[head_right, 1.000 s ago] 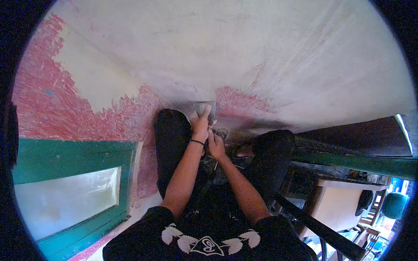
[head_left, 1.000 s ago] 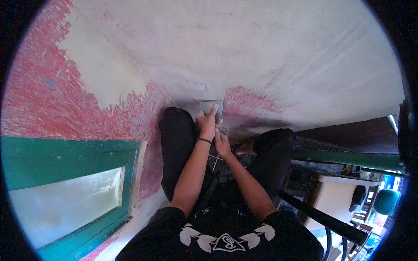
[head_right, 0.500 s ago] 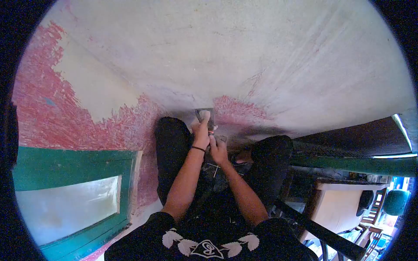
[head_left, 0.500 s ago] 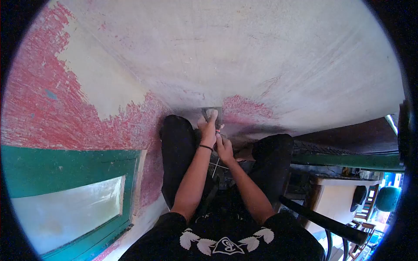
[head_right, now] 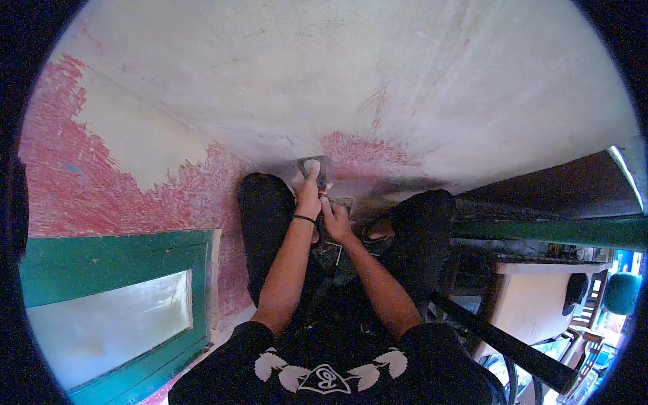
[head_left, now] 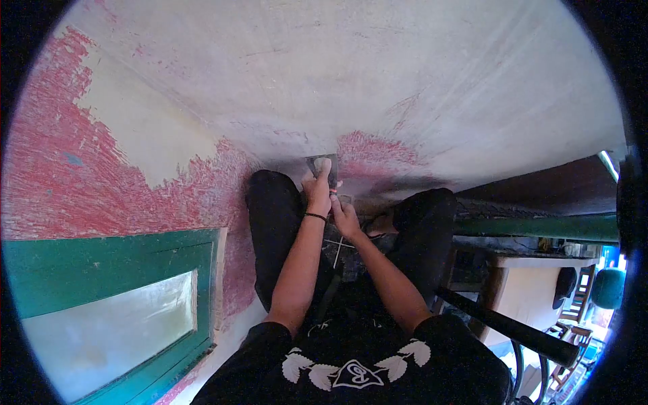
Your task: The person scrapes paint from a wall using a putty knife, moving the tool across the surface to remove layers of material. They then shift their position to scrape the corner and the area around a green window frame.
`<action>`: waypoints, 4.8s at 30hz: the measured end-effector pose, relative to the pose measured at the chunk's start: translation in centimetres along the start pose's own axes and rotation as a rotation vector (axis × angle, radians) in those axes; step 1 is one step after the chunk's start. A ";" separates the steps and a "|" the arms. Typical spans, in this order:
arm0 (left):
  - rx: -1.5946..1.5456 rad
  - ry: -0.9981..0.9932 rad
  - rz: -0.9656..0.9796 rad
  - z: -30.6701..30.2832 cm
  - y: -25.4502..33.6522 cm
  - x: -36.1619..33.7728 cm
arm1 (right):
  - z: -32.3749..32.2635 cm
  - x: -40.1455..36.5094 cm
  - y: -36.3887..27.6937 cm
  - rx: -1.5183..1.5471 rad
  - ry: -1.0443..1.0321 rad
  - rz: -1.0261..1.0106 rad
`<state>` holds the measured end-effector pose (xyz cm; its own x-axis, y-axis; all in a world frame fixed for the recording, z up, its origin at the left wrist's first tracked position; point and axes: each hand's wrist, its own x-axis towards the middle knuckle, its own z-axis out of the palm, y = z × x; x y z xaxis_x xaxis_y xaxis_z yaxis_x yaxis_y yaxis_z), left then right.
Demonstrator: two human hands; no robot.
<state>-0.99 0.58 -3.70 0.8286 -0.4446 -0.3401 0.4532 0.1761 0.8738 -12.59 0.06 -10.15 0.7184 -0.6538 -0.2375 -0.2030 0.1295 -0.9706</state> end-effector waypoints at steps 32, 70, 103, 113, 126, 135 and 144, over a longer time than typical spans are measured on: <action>-0.077 -0.054 0.070 0.6 2.0 0.7 | -0.6 0.7 -4.4 -0.067 0.010 0.028; 0.025 0.060 -0.015 0.5 0.2 0.1 | -0.5 0.8 -1.0 0.044 -0.088 0.149; 0.066 0.190 0.099 0.0 -1.0 0.7 | 0.4 0.9 -0.2 -0.041 -0.076 0.225; 0.064 0.091 0.062 -0.2 -1.1 0.7 | 0.4 1.5 2.3 -0.030 0.009 0.161; 0.063 0.070 0.072 0.2 -1.6 0.2 | -0.3 1.0 1.4 -0.102 0.003 0.132; 0.050 0.080 0.051 0.1 -1.5 0.2 | -0.5 1.0 0.7 -0.107 -0.001 0.163; 0.042 0.094 0.046 -0.4 -3.1 1.6 | -0.2 1.5 2.0 0.016 -0.043 0.165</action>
<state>-0.91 -0.32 -7.14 0.8765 -0.3519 -0.3284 0.4011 0.1566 0.9026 -12.05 -0.77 -12.45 0.7043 -0.5902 -0.3944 -0.3098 0.2444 -0.9189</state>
